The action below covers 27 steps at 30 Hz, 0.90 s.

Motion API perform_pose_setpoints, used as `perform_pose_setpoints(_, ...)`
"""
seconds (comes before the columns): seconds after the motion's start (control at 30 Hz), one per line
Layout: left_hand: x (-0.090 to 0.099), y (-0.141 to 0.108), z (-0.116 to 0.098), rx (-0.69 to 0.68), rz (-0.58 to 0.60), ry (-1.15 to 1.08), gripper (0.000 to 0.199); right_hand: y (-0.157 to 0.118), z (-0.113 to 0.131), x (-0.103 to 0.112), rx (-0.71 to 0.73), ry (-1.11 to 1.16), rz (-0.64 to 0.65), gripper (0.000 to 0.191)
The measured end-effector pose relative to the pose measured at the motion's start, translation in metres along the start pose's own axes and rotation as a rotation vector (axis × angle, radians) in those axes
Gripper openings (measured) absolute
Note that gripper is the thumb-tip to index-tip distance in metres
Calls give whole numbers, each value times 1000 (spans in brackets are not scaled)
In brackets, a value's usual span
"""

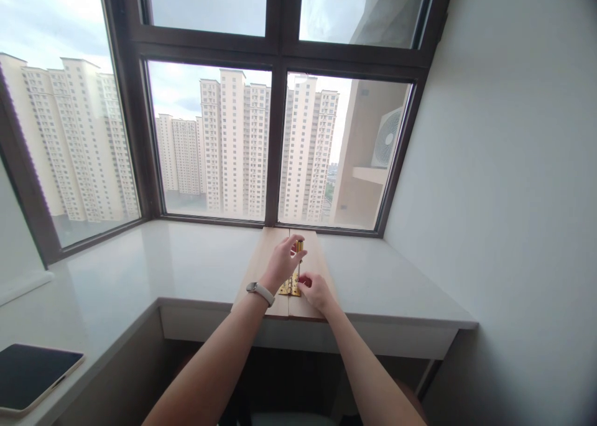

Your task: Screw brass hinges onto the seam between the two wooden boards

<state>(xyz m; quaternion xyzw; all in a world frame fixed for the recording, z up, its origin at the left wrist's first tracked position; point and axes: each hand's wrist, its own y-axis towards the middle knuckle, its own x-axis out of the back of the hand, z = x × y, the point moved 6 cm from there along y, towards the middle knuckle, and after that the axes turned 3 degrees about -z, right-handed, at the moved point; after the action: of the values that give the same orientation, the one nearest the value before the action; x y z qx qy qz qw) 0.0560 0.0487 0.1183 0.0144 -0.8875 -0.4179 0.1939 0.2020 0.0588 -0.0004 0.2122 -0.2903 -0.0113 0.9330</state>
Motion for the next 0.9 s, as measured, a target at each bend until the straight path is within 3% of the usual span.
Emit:
perform_pose_setpoints(0.23,-6,1,-5,-4,69,-50,35,0,-2,1,-9,-20,-29,15)
perform_pose_setpoints(0.47,-3,5,-13,-17,14,-11,24,-1,-3,-1,-12,-25,-14,17)
perform_pose_setpoints(0.67,-7,5,-15,-35,42,-42,34,-1,-2,-1,-11,-40,-17,15)
perform_pose_setpoints(0.9,-5,5,-17,-17,-31,-37,18,-2,-1,-1,5,-36,-22,15)
